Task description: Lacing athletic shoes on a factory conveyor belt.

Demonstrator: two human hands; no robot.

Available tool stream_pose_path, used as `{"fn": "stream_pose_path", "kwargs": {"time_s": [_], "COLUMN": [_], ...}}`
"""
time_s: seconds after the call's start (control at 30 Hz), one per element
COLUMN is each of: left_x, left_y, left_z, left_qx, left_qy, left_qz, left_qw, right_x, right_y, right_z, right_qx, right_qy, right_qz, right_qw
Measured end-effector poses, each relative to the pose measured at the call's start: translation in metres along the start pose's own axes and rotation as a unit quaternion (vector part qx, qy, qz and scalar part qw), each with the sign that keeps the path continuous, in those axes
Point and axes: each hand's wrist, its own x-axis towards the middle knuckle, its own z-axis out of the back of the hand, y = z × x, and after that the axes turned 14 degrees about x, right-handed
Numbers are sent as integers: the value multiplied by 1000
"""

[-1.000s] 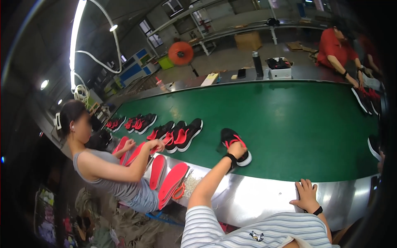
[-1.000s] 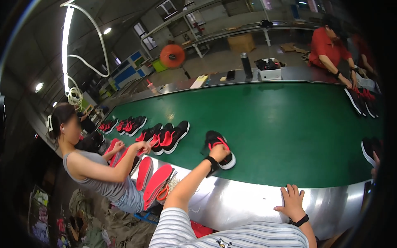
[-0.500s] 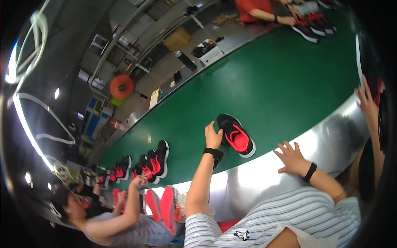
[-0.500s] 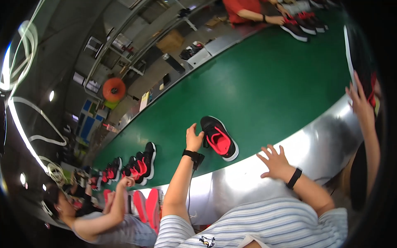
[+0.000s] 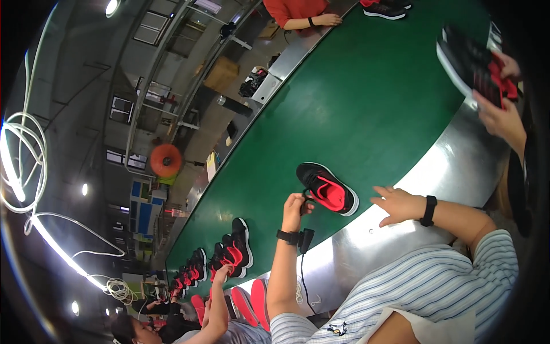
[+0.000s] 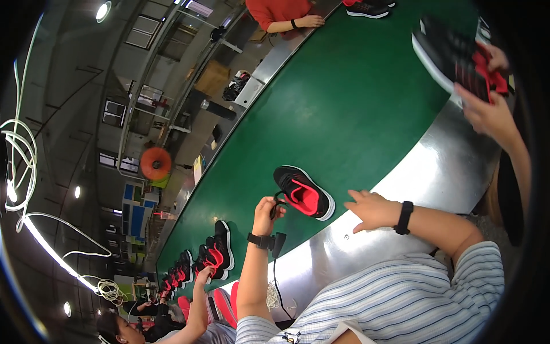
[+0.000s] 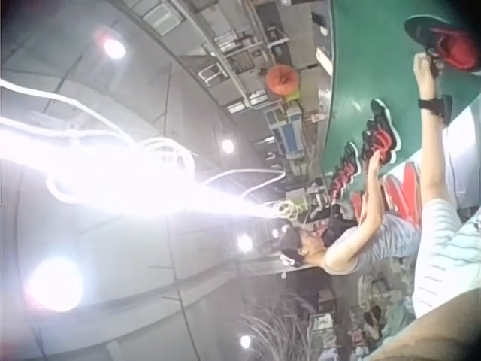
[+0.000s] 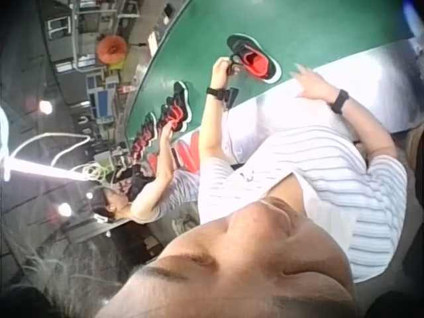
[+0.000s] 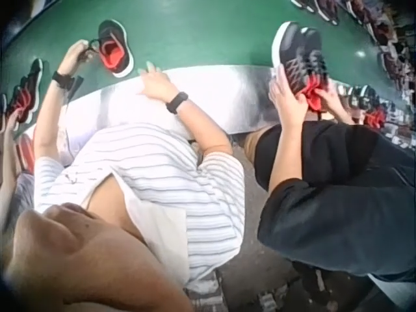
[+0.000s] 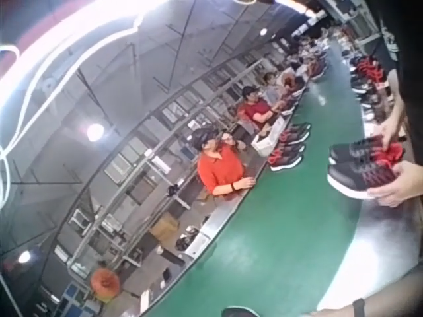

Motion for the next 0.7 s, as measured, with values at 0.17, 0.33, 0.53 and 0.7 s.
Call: {"fn": "stream_pose_path", "kwargs": {"time_s": [0.17,0.33,0.53,0.7], "left_x": [-11,-2,38,41], "left_y": [-10,-17,-10,-23], "left_z": [-43,-38,-20,-50], "left_qx": [242,186,555,615], "left_qy": [70,92,-122,-83], "left_qz": [-133,-115,-185,-211], "left_qw": [959,971,802,755], "right_x": [73,114,103,87], "right_y": [61,9,25,19], "right_z": [13,-24,-9,4], "right_qx": [42,88,49,-11], "right_qy": [-194,-236,-200,-132], "right_qz": [207,188,208,139], "right_qw": [958,949,956,981]}}
